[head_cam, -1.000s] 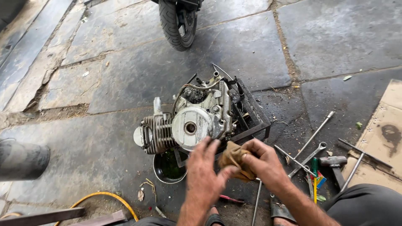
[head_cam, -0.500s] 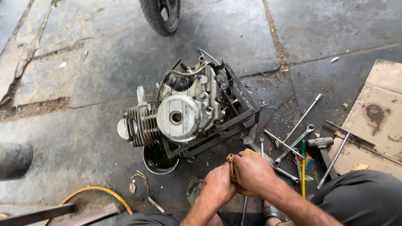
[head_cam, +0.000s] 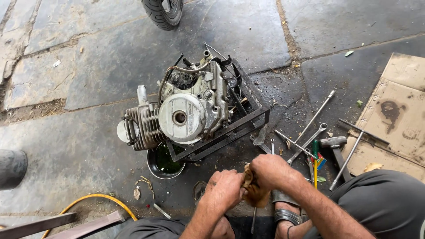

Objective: The person sits on the ground beside a motorcycle engine mounted in a frame and works on it with wrenches, turning bolts on the engine casing and adjusting components by hand. They briefly wipe their hands with a rag before resuming work on the engine.

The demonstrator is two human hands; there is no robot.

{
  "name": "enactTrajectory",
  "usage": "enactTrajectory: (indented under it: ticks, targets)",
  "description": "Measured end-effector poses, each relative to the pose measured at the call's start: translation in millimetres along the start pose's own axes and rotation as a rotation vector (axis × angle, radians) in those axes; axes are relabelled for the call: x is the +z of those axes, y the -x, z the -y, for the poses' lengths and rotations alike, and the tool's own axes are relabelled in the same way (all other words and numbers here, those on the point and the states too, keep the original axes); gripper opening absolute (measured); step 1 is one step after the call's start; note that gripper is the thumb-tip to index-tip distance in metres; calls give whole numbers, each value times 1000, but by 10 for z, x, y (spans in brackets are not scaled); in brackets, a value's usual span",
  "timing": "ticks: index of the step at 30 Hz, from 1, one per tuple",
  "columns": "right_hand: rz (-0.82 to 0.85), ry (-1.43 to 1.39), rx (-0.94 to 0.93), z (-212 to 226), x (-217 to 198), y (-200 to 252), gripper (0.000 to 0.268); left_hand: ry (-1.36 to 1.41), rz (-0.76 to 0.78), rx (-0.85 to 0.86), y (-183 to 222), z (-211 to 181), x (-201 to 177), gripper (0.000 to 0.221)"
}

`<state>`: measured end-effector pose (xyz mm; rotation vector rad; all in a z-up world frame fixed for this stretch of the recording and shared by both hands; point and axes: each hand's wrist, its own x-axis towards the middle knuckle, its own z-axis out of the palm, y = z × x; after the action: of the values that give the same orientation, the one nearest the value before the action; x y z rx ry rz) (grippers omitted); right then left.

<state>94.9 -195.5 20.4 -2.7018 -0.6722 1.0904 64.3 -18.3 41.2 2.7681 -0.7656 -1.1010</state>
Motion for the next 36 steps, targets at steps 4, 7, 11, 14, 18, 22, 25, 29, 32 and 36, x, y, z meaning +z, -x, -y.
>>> enactTrajectory:
  ticks: [4,7,11,14,18,22,25,29,32,36]
  targets:
    - [-61,-79,60,-41,-81,22,23,-41,22,26,123,-34,-137,35]
    - [-146,-126,-50,-115,152,-136,27,-58,28,-9,137,-11,-137,50]
    - [-125,-163,-144,-55,198,-154,18,-21,-95,-32,219,22,-186,50]
    - [-48,-320,-194,-39,185,-182,23,-11,-54,-58,212,0,-172,55]
    - [-40,-190,-83,-11,184,-229,18,-8,-53,-28,268,-102,-172,59]
    - [5,-159,-32,95,238,-251,20,-21,-46,39,314,-167,-195,60]
    - [-19,-92,-114,54,376,-370,25,-1,-76,64,412,-218,-300,57]
    - [0,-50,20,-245,581,-608,19,20,-87,47,678,-219,-669,58]
    - [-67,-61,180,-444,620,-624,23,157,-108,-107,936,158,-986,62]
    - [-101,-130,296,-509,580,-519,33,350,-695,-503,1339,805,-1258,44]
